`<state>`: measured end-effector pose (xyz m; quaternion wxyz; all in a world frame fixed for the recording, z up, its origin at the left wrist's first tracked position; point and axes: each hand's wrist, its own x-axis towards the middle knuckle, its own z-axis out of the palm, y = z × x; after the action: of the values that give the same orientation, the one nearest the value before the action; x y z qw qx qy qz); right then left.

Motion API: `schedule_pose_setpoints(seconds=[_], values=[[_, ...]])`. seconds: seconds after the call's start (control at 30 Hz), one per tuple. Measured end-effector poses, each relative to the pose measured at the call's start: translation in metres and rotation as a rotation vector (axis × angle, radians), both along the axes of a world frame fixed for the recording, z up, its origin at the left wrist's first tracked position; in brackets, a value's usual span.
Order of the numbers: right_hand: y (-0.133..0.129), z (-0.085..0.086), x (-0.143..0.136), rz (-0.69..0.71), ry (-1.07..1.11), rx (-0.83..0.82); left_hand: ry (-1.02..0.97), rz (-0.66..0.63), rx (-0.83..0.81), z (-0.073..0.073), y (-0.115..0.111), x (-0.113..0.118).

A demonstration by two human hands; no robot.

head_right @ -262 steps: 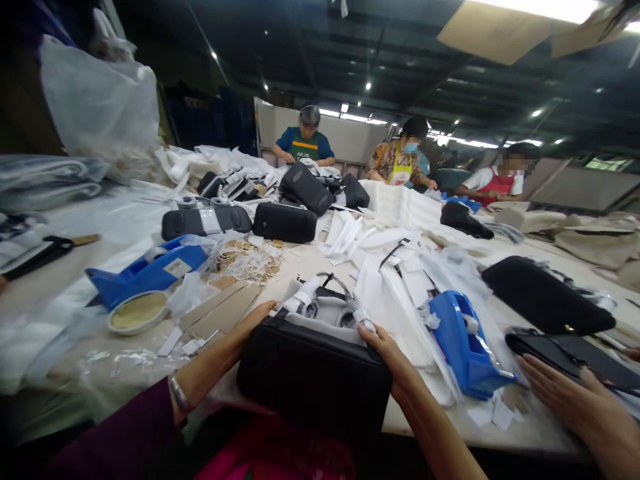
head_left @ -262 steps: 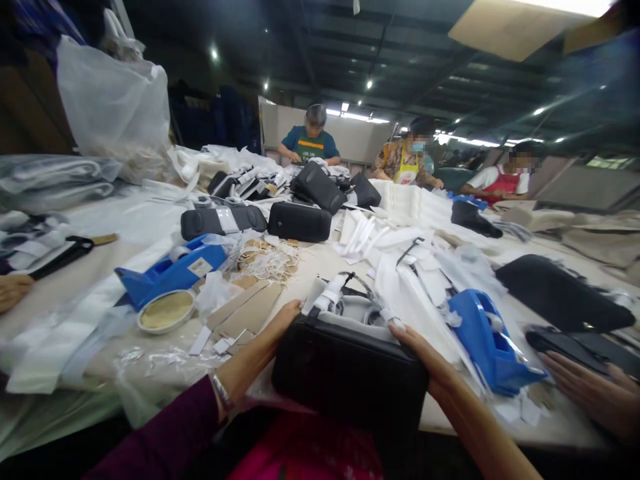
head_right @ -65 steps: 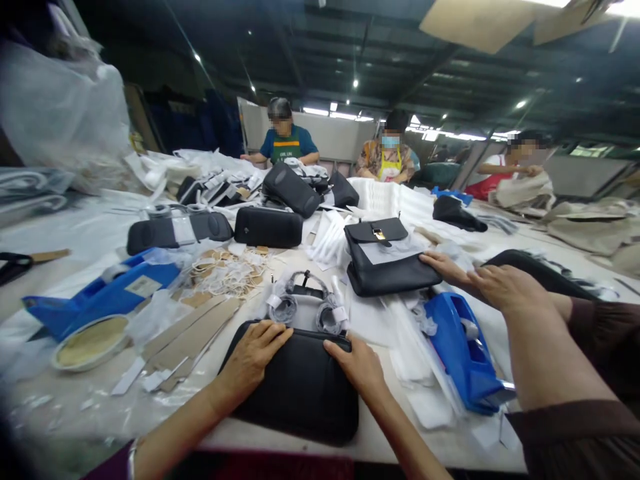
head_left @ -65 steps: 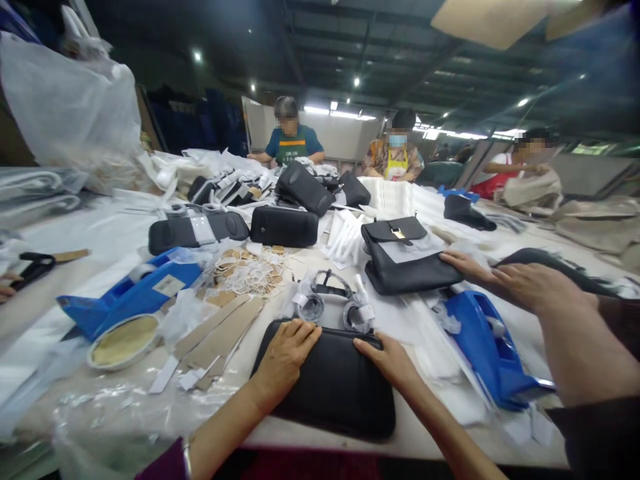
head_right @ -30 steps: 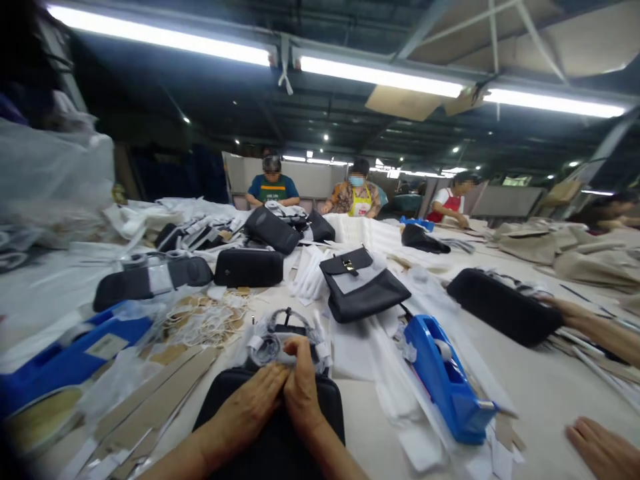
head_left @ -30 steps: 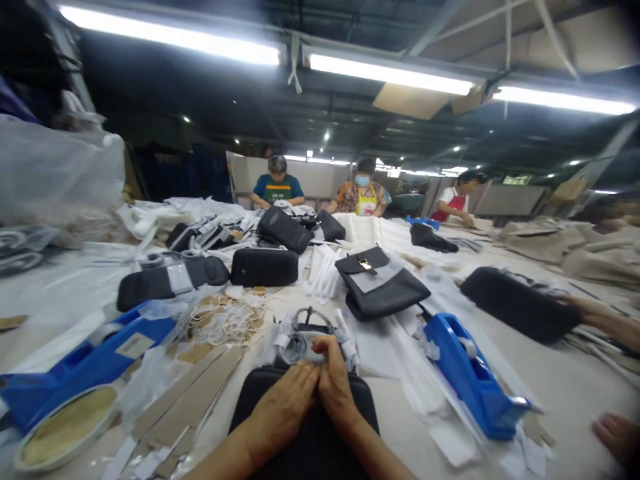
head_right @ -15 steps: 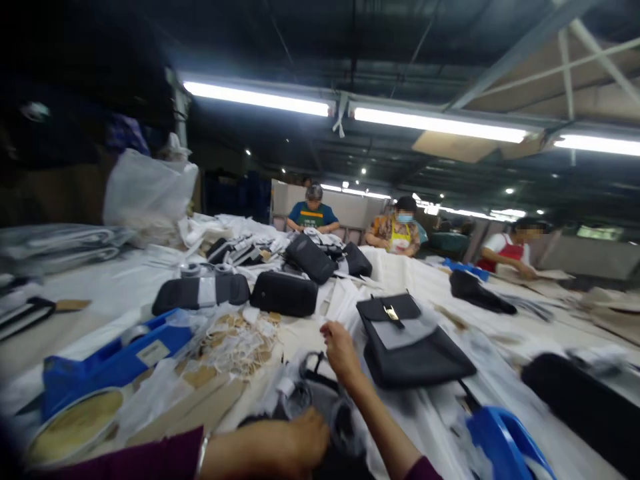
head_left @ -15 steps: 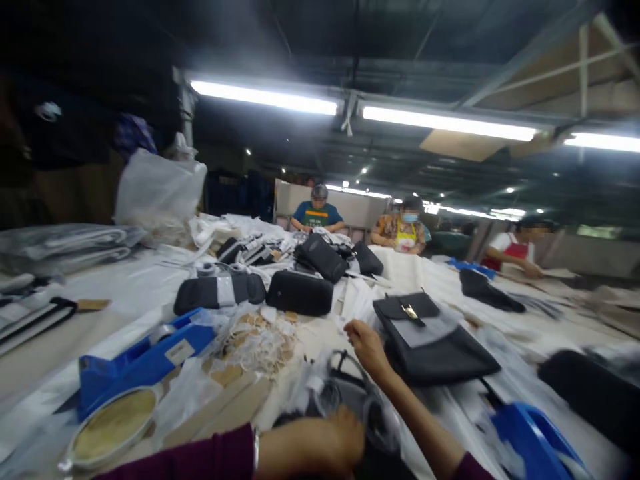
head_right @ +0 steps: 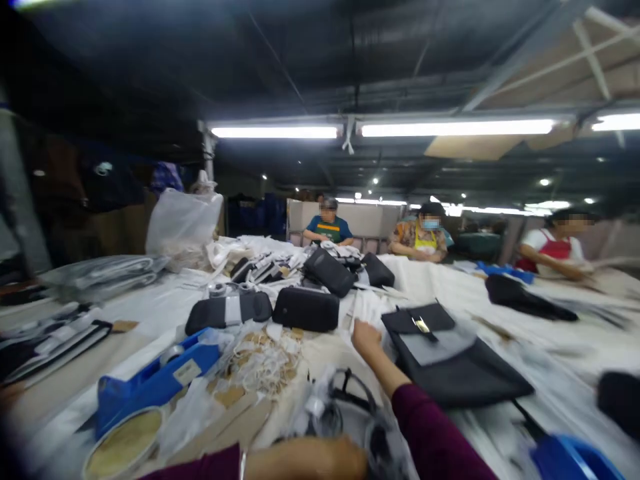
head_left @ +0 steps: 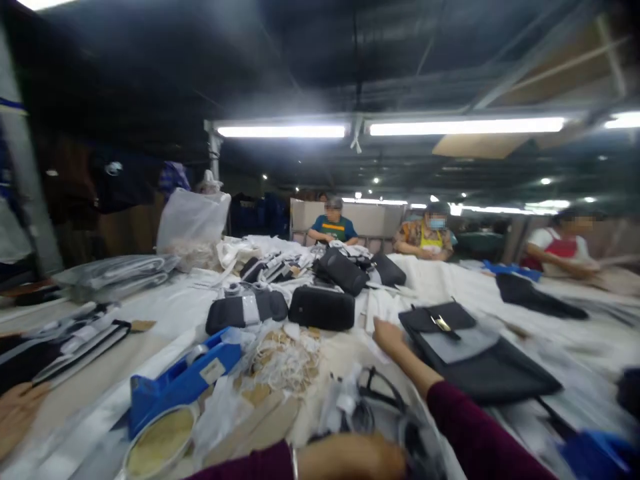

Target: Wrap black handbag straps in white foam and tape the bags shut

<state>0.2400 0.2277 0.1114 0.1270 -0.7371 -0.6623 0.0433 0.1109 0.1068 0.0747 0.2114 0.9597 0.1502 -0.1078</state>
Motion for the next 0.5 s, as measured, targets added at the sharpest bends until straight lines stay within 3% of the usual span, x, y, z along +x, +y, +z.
schedule_pose_setpoints(seconds=[0.07, 0.13, 0.2, 0.3, 0.4, 0.5], values=[[-0.022, 0.008, 0.027, -0.085, 0.060, 0.013, 0.161, 0.094, -0.038, -0.010, -0.001, 0.006], [-0.056, 0.008, 0.066, -0.107, 0.137, 0.017, 0.166, 0.154, -0.089, -0.014, -0.002, 0.011], [-0.105, 0.002, 0.107, -0.106, 0.199, 0.022, 0.118, 0.179, -0.170, -0.013, -0.002, 0.014], [-0.200, -0.009, 0.155, -0.081, 0.266, 0.129, 0.060, 0.211, -0.202, -0.004, -0.005, 0.013], [-0.284, -0.022, 0.183, -0.093, 0.315, 0.178, 0.041, 0.231, -0.259, 0.005, -0.012, 0.008], [-0.330, -0.033, 0.200, -0.151, 0.279, 0.218, 0.033, 0.260, -0.293, 0.012, -0.019, 0.006]])
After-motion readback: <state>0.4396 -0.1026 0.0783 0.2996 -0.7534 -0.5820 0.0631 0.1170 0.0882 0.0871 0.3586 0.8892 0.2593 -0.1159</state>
